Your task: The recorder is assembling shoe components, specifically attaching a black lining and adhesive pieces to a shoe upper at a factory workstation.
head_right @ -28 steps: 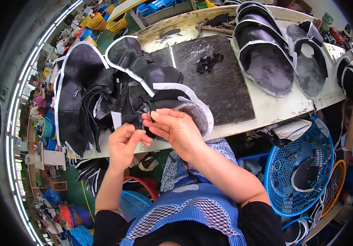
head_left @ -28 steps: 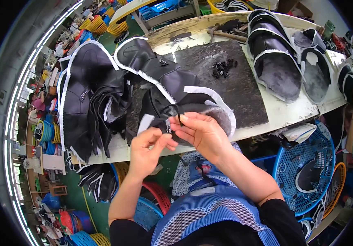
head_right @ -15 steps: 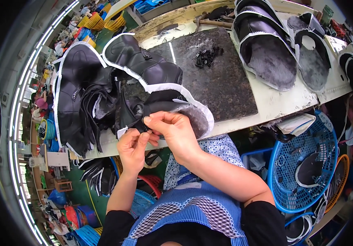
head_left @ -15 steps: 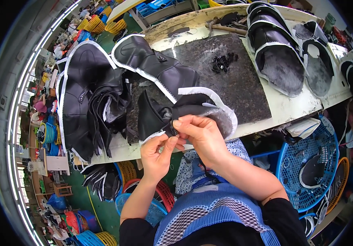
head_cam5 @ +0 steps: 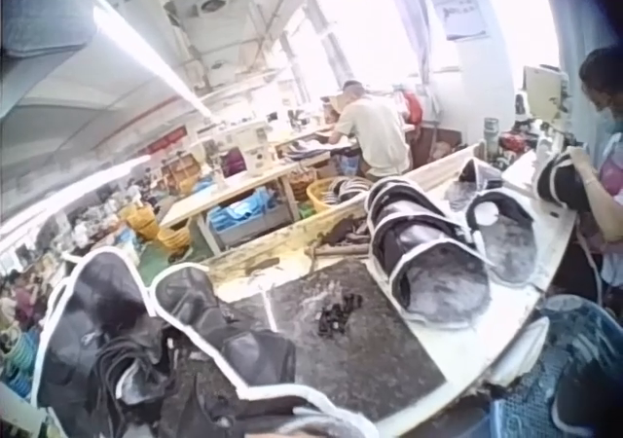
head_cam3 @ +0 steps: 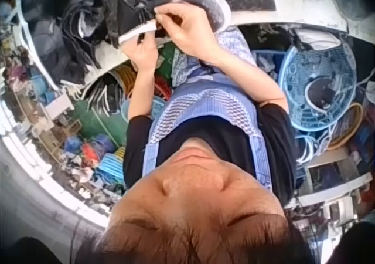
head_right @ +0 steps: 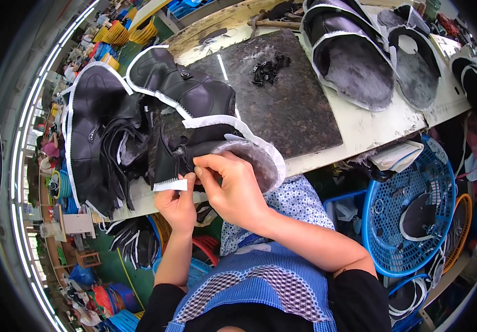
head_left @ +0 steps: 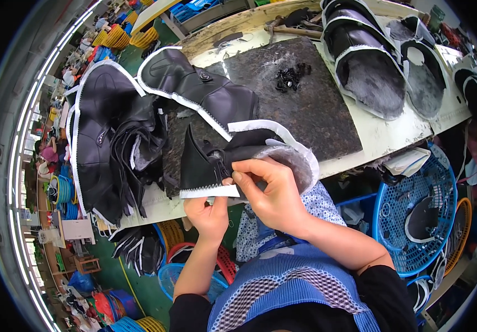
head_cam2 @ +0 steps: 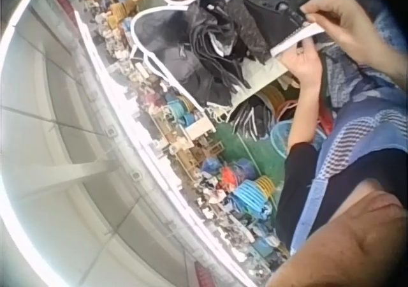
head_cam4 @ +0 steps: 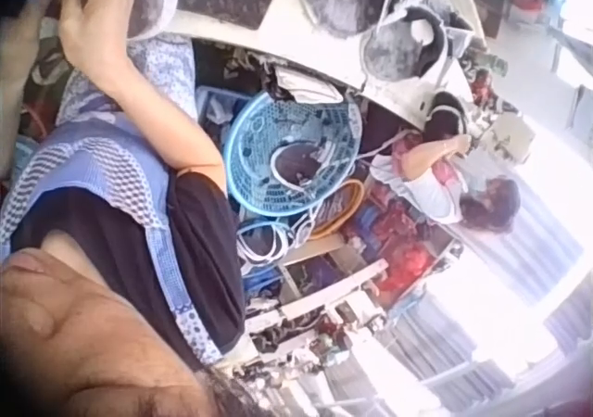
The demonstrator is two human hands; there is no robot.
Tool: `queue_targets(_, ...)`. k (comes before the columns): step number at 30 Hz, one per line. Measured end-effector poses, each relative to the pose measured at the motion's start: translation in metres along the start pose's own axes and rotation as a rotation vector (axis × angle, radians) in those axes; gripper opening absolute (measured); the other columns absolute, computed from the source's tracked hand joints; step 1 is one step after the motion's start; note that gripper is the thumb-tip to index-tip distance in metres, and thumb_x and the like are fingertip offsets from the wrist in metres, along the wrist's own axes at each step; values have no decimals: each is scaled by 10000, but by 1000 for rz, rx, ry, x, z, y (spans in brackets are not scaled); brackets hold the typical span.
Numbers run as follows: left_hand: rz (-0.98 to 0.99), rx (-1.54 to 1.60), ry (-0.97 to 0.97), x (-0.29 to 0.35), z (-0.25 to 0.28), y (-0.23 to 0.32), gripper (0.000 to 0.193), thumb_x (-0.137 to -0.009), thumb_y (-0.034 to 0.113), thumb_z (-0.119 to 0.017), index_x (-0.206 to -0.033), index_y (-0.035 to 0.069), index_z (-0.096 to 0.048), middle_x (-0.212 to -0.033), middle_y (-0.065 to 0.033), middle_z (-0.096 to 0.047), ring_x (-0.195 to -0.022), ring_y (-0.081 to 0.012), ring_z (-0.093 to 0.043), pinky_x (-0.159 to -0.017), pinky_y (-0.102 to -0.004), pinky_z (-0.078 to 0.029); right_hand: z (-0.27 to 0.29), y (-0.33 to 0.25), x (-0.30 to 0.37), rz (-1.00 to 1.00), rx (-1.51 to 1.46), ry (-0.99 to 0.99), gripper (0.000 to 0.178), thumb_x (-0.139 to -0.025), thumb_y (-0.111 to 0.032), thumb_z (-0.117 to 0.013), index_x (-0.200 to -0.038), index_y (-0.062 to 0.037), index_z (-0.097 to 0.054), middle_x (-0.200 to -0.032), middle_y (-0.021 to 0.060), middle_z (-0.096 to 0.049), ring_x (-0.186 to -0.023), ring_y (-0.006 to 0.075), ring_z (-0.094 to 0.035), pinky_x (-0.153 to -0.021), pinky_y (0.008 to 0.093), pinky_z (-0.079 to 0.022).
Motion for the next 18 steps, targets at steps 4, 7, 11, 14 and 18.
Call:
queue_targets(4,284,385,-21,4,-9,-2,124,-866,61,-692,-950,-30,-686,-846,-70,-686,-745,-104,-626,-656,-239,-502,3,0,-1,11,-15,43,159,-841,-4,-637,-989,47,-661,-835,176,-653,-720,245,-657,-641,322,-506)
queue_targets(7,261,359,-15,0,-15,8,130,-890,87,-674,-947,-30,-678,-835,-79,-682,-725,-100,-622,-641,-216,-495,5,3,0,15,-56,59,162,-844,-9,-639,-993,50,-659,-823,162,-656,-714,218,-658,-639,317,-510)
queue_targets(11,223,257,-26,-9,-27,21,152,-930,126,-620,-893,-21,-625,-744,-42,-636,-625,-87,-576,-571,-216,-465,8,7,-2,-134,-337,38,152,-850,-13,-641,-986,52,-659,-784,128,-656,-683,168,-654,-624,278,-514)
queue_targets(14,252,262,-122,-15,-28,20,142,-952,139,-586,-924,1,-574,-732,-21,-597,-595,-78,-545,-560,-212,-452,29,-6,-7,-169,-162,-74,144,-849,-9,-641,-980,44,-664,-773,114,-658,-652,149,-644,-602,262,-506)
queue_targets(18,246,206,-272,-27,-26,36,127,-962,116,-558,-928,-2,-525,-681,-17,-566,-558,-79,-544,-516,-224,-433,49,-52,-16,424,439,29,267,-766,-11,-721,-1029,7,-676,-843,98,-596,-663,172,-604,-565,265,-464)
Point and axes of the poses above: each hand's wrist, its own x-axis away from the middle knuckle, its own z-axis out of the back of the hand, y = z × x, the point moved 4 cm from there along -x, towards the middle knuckle
